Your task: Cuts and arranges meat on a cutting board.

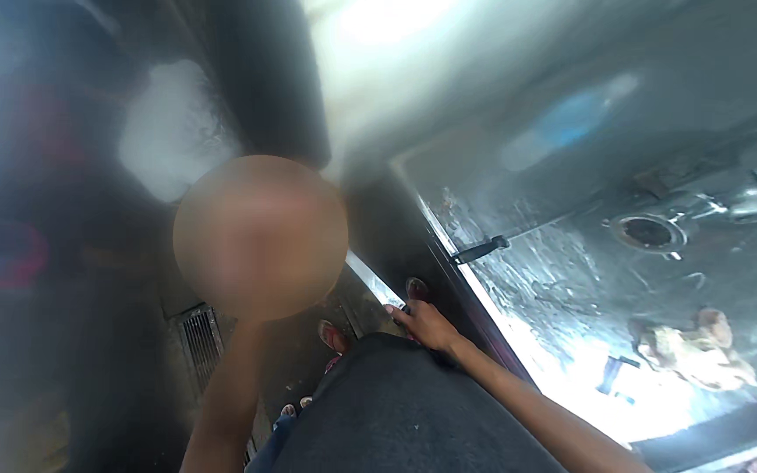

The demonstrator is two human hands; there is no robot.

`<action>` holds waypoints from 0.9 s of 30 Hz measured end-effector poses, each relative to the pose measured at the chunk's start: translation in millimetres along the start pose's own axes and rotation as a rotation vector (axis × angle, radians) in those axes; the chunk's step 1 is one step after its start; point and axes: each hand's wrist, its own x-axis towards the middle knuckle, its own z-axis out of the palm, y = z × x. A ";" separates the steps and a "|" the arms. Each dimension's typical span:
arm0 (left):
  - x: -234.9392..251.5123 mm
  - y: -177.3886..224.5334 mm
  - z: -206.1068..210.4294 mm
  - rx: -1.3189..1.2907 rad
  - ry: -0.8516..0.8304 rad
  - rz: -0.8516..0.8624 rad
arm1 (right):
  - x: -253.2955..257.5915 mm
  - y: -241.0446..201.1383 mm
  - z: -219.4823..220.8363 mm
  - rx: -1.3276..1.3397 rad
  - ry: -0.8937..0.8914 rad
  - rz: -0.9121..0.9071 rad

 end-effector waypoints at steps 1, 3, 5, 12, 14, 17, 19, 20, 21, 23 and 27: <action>-6.1 -7.6 -3.6 -0.113 0.040 -0.066 | -0.7 3.0 -0.1 0.030 0.005 -0.005; -13.5 -23.9 4.7 -0.463 0.131 -0.204 | -2.8 10.2 1.6 0.117 0.024 -0.011; -19.8 -25.3 16.1 -0.749 0.216 -0.290 | -3.0 13.7 3.3 0.218 0.034 -0.004; -5.5 10.2 -4.8 -0.532 0.206 -0.237 | -6.4 -0.8 -0.1 0.185 0.021 -0.016; -2.5 19.4 -29.9 -0.505 0.138 -0.119 | -5.2 -1.2 0.7 0.219 0.019 -0.034; -17.8 49.2 -66.7 -0.257 0.191 0.077 | -2.2 -8.2 -0.5 0.267 0.000 -0.027; -22.8 55.9 -61.7 -0.065 0.229 0.236 | 3.1 -15.2 -1.8 0.240 0.000 -0.037; -19.6 49.3 -45.3 0.043 0.222 0.326 | 5.6 -18.9 -2.4 0.206 0.003 -0.046; -19.6 37.5 -21.9 0.158 0.171 0.374 | 7.9 -22.6 -1.9 0.168 0.013 -0.051; -33.3 10.2 28.0 0.356 0.015 0.372 | 10.2 -31.7 0.1 0.082 0.044 -0.046; -51.9 2.6 41.8 0.199 0.219 0.291 | 10.2 -59.9 3.1 -0.069 0.060 -0.045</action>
